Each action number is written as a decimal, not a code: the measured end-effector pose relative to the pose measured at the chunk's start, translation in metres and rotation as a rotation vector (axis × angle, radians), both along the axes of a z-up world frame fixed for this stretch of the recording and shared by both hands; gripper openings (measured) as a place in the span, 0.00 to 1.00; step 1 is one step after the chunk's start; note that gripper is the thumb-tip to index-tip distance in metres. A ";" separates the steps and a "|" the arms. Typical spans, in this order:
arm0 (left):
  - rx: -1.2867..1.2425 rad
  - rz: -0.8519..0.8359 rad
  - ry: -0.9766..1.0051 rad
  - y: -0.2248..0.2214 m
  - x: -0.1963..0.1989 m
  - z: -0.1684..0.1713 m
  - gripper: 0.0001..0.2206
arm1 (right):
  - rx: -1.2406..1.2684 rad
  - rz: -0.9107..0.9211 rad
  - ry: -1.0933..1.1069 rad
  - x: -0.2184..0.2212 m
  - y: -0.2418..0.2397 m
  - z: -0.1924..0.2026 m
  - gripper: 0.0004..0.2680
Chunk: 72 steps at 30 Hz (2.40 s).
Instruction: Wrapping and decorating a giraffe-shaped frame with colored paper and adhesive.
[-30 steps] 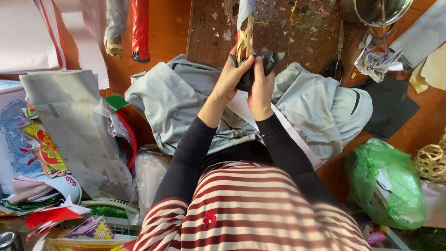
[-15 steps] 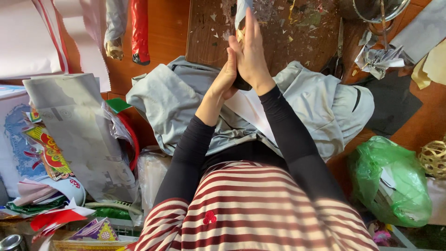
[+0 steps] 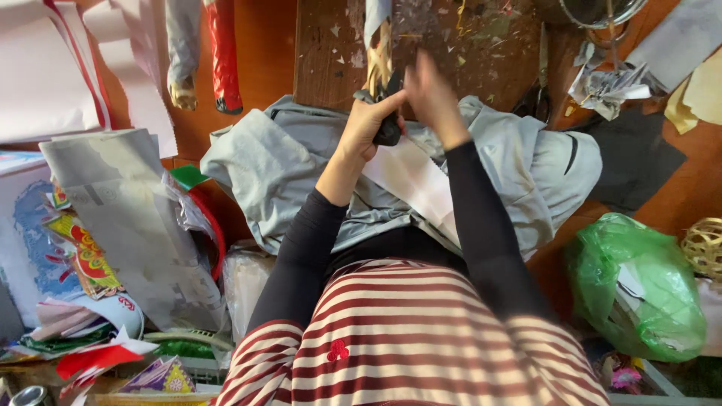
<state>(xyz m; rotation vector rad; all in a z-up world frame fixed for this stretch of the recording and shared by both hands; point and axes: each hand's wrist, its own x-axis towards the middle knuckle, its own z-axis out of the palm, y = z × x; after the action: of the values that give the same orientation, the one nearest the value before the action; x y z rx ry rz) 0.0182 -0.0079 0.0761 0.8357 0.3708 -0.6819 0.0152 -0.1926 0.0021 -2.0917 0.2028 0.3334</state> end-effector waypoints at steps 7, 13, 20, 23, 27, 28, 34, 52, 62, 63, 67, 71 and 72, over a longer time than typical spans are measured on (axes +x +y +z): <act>0.043 0.002 -0.041 0.003 0.001 0.009 0.07 | -0.430 0.077 0.142 -0.096 0.013 -0.018 0.21; 0.076 -0.047 -0.036 0.029 0.007 0.026 0.08 | -0.361 0.088 0.265 -0.092 0.018 -0.022 0.16; 0.061 -0.083 -0.038 0.040 0.009 0.028 0.08 | -0.521 0.131 0.133 -0.090 0.019 -0.021 0.15; 0.093 -0.070 -0.062 0.037 0.006 0.017 0.08 | -0.200 -0.028 0.063 -0.097 -0.019 -0.056 0.09; 0.090 -0.061 -0.045 0.029 0.001 0.004 0.09 | 0.096 -0.369 -0.061 -0.066 -0.114 -0.082 0.07; 0.089 -0.002 -0.064 0.027 0.001 0.005 0.09 | 0.099 -0.310 -0.079 -0.047 -0.130 -0.035 0.07; 0.076 0.058 -0.001 0.016 0.001 -0.010 0.12 | -0.133 -0.415 -0.305 0.066 -0.242 0.083 0.10; 0.043 -0.010 0.049 0.006 0.003 -0.014 0.17 | -0.599 -0.142 0.102 0.139 -0.274 0.006 0.14; -0.035 0.067 -0.036 -0.003 0.002 0.002 0.23 | -0.210 0.048 -0.559 0.013 0.002 0.183 0.16; -0.033 0.108 -0.099 -0.009 0.003 -0.009 0.22 | -0.229 0.278 -0.867 -0.004 0.043 0.208 0.16; -0.043 0.157 -0.161 -0.009 0.004 -0.009 0.22 | -0.107 0.181 -0.812 -0.042 0.074 0.125 0.16; 0.232 0.006 -0.144 -0.015 0.013 -0.050 0.30 | -0.025 0.117 -0.742 -0.047 0.082 0.113 0.16; 0.450 -0.096 -0.185 -0.019 0.017 -0.070 0.34 | -0.005 0.102 -0.724 -0.048 0.083 0.111 0.16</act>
<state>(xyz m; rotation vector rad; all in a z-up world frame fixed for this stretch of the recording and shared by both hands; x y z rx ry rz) 0.0354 -0.0269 0.0065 1.3412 0.3221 -0.6112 -0.0328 -0.1093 0.1127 -2.0948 -0.3339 -0.3722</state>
